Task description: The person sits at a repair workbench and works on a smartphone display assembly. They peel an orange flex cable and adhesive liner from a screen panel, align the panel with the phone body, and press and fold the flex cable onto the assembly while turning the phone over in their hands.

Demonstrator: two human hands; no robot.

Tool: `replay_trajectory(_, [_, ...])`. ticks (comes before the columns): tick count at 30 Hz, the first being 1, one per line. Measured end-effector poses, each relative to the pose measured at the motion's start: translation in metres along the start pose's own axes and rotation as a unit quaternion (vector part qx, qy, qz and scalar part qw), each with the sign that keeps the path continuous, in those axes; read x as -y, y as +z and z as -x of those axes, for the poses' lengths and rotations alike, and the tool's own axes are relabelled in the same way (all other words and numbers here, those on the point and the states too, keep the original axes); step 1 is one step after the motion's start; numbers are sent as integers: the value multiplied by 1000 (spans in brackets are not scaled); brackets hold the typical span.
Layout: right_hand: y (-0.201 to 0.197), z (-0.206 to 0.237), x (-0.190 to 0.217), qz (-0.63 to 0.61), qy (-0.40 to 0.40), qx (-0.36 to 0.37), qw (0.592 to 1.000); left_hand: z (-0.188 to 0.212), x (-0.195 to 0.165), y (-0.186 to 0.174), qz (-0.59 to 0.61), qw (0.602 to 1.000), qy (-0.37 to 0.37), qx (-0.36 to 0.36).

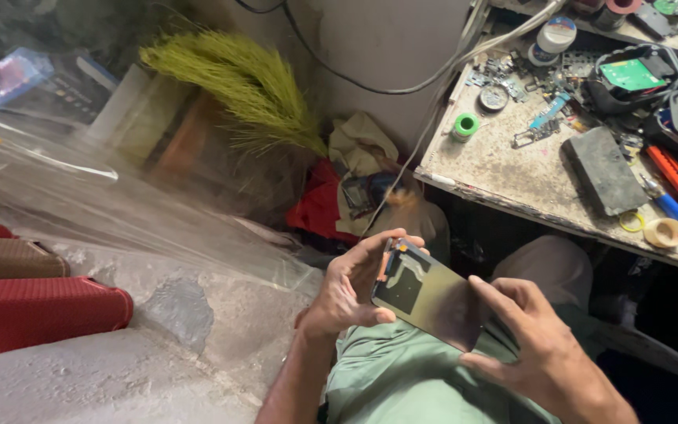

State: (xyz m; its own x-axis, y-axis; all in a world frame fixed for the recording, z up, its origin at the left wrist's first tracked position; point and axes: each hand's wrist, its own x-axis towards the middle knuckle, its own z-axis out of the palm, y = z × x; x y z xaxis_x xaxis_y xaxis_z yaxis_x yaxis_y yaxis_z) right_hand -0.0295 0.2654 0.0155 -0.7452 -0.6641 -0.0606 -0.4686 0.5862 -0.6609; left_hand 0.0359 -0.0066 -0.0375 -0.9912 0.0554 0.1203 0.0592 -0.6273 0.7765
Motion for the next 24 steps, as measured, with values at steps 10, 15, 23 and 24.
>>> replay_trajectory(10, [-1, -2, -4, -15, 33, 58, 998, -4, -3, 2, 13, 1000, -2, 21])
replay_trajectory(15, [4, -2, -1, -17, -17, 6, 1000, -5, -5, 3, -15, 1000, 6, 6])
replay_trajectory(23, [-1, -1, 9, 20, -21, 1, 1000, -6, -1, 4, -11, 1000, -12, -22])
replay_trajectory(24, [-3, -1, 10, 17, -19, 6, 1000, -6, 0, 3, -9, 1000, -14, -20])
